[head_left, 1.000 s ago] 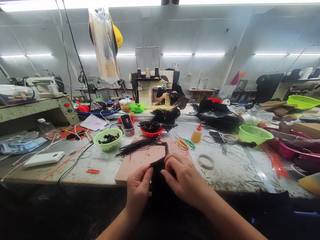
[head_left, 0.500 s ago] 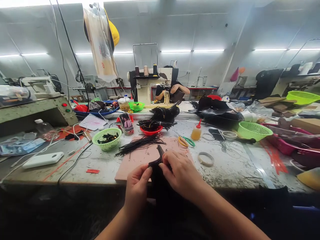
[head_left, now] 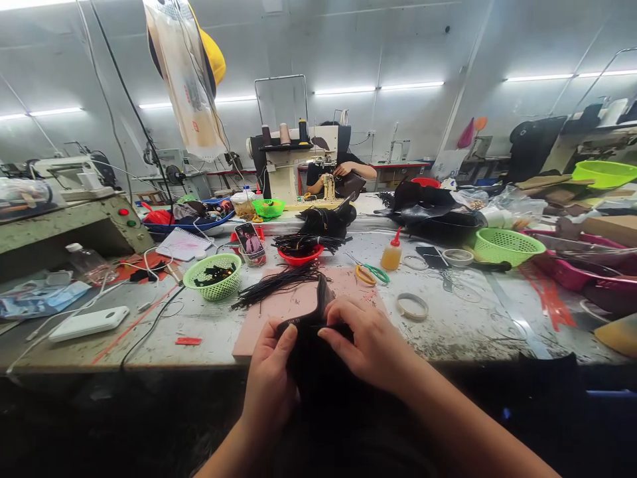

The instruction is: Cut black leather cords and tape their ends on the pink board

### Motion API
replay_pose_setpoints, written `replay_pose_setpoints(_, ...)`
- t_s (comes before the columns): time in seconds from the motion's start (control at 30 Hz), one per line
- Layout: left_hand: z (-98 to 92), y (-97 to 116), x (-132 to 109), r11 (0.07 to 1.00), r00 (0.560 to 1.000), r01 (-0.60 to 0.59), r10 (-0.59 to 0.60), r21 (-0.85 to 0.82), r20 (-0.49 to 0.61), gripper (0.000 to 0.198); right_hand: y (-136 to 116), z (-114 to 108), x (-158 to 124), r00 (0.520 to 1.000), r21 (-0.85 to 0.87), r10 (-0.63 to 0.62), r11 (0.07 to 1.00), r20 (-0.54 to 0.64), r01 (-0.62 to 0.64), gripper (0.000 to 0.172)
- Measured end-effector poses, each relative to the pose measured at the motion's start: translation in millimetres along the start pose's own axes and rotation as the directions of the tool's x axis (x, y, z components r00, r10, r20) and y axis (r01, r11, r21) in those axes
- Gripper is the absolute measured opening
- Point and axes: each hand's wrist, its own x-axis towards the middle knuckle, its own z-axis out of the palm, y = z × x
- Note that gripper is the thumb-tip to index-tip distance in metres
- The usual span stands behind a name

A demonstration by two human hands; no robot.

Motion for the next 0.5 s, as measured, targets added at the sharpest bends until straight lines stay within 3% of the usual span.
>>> replay_pose_setpoints(0.37, -0.5, 1.7, 1.7, 1.000, 1.000, 0.019, -0.019, 0.002, 0.018, 0.021, -0.2, 2.8, 5.4, 0.998, -0.063, 0.061, 0.996, 0.010, -0.060, 0.008)
replay_pose_setpoints(0.43, -3.9, 7.7, 4.8, 0.997, 0.998, 0.013, -0.017, 0.073, 0.055, 0.020, -2.2, 1.7, 6.3, 0.995, -0.086, 0.083, 0.993, 0.052, -0.079, 0.008)
replay_pose_setpoints(0.5, -6.4, 21.3, 10.0, 0.957, 0.991, -0.049, 0.011, 0.285, 0.132, 0.018, -5.4, 2.0, 8.0, 0.991, -0.123, 0.089, 0.989, 0.104, -0.076, 0.008)
